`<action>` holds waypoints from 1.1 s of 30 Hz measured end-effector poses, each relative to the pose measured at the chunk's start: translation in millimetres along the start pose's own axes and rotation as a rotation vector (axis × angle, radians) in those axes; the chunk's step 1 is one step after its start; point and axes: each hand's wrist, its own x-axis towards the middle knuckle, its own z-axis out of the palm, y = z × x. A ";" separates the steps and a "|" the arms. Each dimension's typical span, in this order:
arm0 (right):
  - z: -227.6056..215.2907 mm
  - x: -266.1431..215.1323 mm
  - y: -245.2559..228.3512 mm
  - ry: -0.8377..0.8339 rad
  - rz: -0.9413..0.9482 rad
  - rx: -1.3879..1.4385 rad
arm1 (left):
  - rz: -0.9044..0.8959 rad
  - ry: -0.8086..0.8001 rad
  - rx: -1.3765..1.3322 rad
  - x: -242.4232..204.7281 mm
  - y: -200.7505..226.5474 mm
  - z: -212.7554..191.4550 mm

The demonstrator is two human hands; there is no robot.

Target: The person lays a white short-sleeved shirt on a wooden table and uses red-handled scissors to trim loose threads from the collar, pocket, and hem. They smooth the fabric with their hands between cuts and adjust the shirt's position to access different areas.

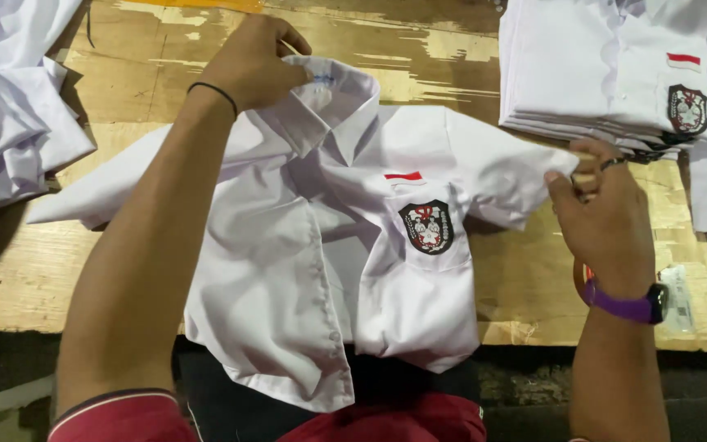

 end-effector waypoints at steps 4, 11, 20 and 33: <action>-2.2 18.9 -22.8 0.139 -0.379 -0.086 | 0.320 0.187 0.046 -31.6 19.8 -10.4; 37.3 69.8 -106.0 0.023 -0.974 0.067 | 0.848 0.505 0.262 -80.5 58.0 -20.4; 76.6 63.2 -160.4 0.044 -1.024 -0.043 | 0.521 0.609 0.840 -99.4 49.5 -0.8; 66.0 41.8 -163.3 -0.079 -0.909 -0.225 | 0.596 0.703 0.895 -103.6 50.5 17.1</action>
